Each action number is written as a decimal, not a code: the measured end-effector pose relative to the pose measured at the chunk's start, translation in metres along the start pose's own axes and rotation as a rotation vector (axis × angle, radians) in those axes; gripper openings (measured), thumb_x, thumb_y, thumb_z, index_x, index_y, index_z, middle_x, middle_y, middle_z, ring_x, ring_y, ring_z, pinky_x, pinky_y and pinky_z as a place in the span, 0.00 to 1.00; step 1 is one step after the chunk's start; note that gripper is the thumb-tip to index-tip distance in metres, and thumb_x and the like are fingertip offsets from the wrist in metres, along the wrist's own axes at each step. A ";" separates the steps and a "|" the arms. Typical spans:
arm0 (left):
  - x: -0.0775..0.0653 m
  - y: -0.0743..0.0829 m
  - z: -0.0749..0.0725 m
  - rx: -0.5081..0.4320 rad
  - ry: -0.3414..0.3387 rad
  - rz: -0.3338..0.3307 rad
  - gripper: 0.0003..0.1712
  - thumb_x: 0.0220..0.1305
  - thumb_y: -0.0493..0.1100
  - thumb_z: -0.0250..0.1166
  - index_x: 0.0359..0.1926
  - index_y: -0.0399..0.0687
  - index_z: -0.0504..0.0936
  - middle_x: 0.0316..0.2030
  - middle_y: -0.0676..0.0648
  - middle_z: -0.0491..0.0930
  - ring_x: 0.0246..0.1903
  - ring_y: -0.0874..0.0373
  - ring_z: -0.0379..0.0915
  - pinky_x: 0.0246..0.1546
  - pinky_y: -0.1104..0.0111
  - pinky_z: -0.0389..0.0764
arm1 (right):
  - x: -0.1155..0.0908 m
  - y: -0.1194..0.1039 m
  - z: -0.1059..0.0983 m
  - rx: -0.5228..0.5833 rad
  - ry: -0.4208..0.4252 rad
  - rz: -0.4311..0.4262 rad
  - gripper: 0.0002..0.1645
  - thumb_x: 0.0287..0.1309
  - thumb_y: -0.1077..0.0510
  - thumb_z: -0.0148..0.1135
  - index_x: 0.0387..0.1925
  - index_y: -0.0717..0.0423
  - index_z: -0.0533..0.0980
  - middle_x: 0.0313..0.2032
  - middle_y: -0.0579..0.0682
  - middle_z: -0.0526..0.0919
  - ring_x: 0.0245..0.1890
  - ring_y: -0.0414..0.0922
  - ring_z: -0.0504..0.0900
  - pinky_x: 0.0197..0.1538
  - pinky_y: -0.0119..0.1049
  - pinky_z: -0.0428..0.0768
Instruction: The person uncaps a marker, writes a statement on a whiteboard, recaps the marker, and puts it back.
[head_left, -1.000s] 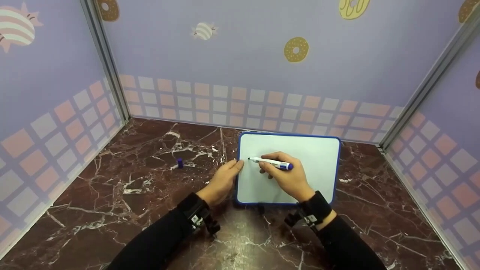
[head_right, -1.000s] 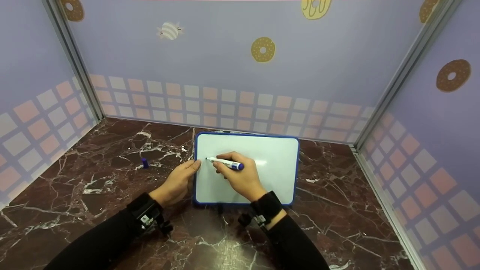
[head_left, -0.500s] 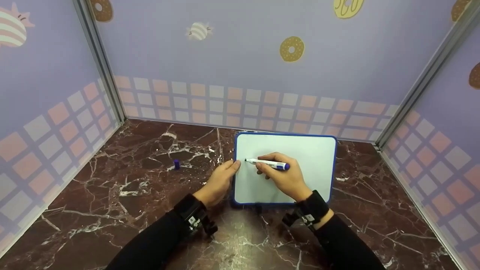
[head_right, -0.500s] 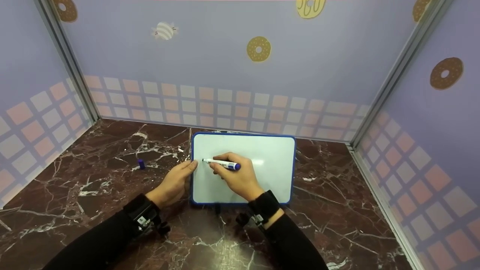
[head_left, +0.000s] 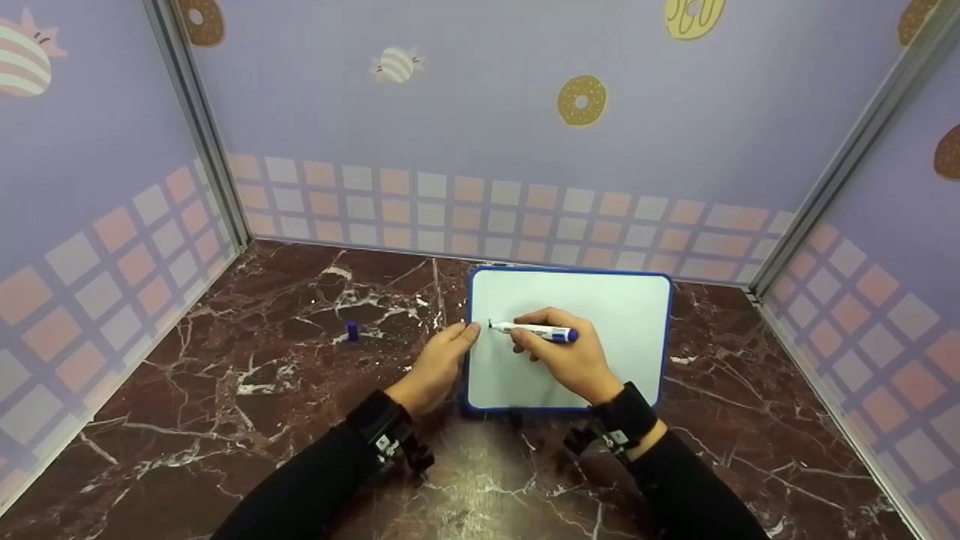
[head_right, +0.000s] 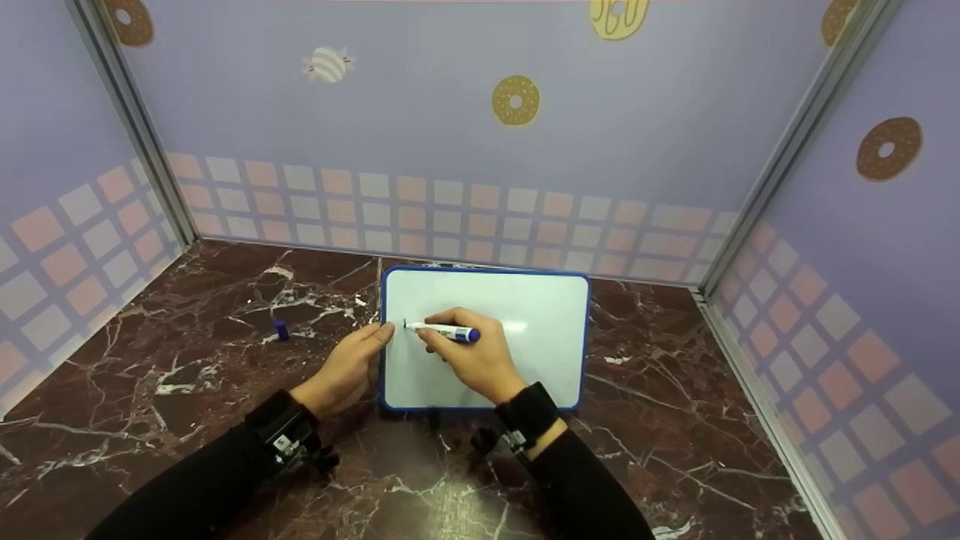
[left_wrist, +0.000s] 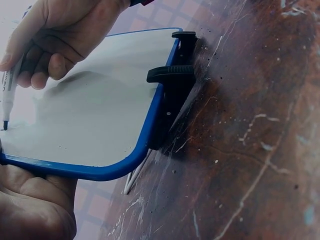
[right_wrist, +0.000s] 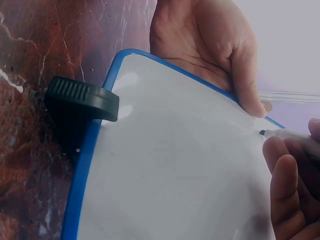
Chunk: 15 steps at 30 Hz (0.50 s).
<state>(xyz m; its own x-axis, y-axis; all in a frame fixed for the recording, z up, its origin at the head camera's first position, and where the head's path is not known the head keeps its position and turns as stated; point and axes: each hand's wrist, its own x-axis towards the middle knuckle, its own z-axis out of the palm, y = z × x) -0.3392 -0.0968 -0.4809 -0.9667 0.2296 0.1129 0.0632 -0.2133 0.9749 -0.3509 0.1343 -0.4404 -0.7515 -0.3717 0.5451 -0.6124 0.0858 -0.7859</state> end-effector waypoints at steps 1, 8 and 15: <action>0.000 0.000 0.000 0.000 0.000 0.000 0.23 0.91 0.51 0.53 0.59 0.31 0.77 0.46 0.40 0.88 0.44 0.52 0.86 0.48 0.59 0.90 | 0.000 0.000 0.000 -0.004 0.000 0.000 0.08 0.74 0.62 0.75 0.50 0.62 0.89 0.38 0.55 0.93 0.35 0.50 0.93 0.35 0.34 0.89; 0.000 0.001 0.001 -0.008 -0.018 0.000 0.25 0.91 0.51 0.52 0.62 0.30 0.77 0.48 0.39 0.87 0.47 0.51 0.86 0.50 0.58 0.89 | 0.000 0.001 -0.001 -0.026 -0.006 -0.014 0.08 0.73 0.63 0.75 0.50 0.62 0.89 0.37 0.54 0.94 0.34 0.49 0.93 0.35 0.33 0.88; -0.001 0.001 -0.001 -0.006 -0.016 -0.009 0.26 0.91 0.52 0.51 0.63 0.29 0.76 0.48 0.39 0.88 0.46 0.50 0.87 0.49 0.57 0.90 | 0.000 0.002 0.000 -0.025 -0.021 -0.010 0.07 0.73 0.64 0.75 0.49 0.61 0.90 0.35 0.54 0.93 0.33 0.48 0.93 0.34 0.33 0.88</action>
<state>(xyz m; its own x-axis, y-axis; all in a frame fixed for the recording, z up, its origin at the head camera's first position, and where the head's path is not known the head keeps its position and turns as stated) -0.3379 -0.0978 -0.4806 -0.9631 0.2467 0.1075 0.0532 -0.2169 0.9747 -0.3520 0.1344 -0.4421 -0.7402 -0.3923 0.5462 -0.6259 0.1051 -0.7728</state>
